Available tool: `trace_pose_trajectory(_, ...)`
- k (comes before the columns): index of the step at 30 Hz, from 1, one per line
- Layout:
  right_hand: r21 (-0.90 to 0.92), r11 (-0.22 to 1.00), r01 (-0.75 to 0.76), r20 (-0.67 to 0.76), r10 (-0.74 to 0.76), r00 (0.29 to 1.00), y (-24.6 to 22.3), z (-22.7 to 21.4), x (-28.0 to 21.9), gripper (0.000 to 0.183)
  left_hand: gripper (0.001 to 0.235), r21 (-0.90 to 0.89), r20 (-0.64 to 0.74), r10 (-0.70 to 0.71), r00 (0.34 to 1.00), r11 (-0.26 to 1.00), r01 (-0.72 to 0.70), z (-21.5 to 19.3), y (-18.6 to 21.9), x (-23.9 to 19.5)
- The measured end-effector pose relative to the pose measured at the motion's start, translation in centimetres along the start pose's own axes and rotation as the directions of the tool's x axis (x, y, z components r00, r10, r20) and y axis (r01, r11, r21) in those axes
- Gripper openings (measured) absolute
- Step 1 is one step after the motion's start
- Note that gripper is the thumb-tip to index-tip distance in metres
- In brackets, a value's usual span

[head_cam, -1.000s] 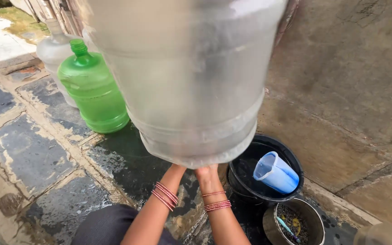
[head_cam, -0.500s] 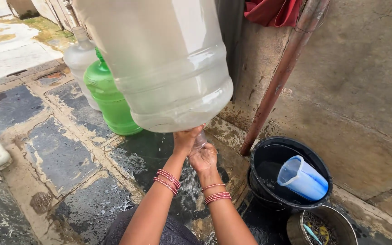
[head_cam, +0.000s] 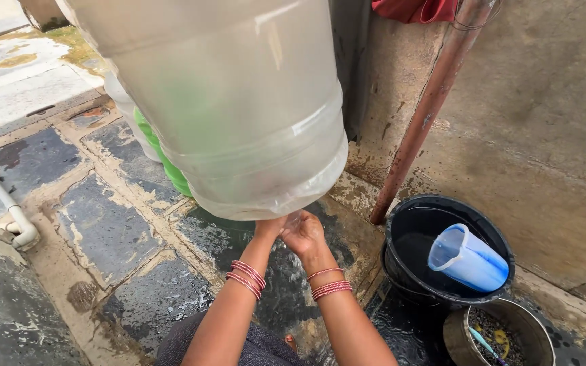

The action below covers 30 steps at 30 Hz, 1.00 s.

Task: The person pours water into a large plastic water bottle, then adds small dark granules from a metal pot into the bottle. They use a toothbrush to scrub the inside of the bottle neck and then wipe the exterior with a yellow sponge. The person handles multiple water bottles, moving them around the workspace.

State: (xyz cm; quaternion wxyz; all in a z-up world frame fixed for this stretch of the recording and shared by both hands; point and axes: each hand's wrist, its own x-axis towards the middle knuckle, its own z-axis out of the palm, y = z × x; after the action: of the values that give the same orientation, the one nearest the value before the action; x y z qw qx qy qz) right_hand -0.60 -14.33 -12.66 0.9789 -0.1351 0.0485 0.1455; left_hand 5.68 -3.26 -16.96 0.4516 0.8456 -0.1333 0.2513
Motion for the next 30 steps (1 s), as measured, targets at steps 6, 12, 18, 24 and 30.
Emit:
trace_pose_trajectory(6, -0.053, 0.997, 0.051, -0.084, -0.056, 0.995, -0.3, 0.5, -1.3, 0.039, 0.044, 0.062, -0.014, -0.026, 1.000, 0.998, 0.027, 0.7, 1.7, -0.5)
trace_pose_trajectory(12, -0.089, 0.996, 0.023, -0.121, -0.034, 0.992, -1.0, -0.5, -0.8, 0.045, 0.045, 0.109, -0.022, -0.032, 0.999, 0.993, 0.034, 0.2, 2.4, -0.6)
trace_pose_trajectory(18, -0.080, 0.997, -0.009, -0.066, 0.004, 0.998, -0.9, -2.7, -0.7, 0.040, 0.046, 0.133, -0.025, -0.048, 0.999, 0.990, 0.051, 0.5, 4.0, -0.9)
trace_pose_trajectory(24, -0.227, 0.971, -0.071, -0.170, 0.032, 0.985, -1.2, -2.8, -1.6, 0.038, 0.048, 0.185, -0.057, -0.117, 0.992, 0.975, 0.125, -0.1, 6.3, -0.5)
trace_pose_trajectory(30, -0.482, 0.868, -0.120, -0.148, 0.054, 0.988, -1.9, -9.2, -1.0, 0.034, 0.049, 0.180, -0.088, 0.040, 0.995, 0.983, -0.023, 0.7, 6.5, 0.9)
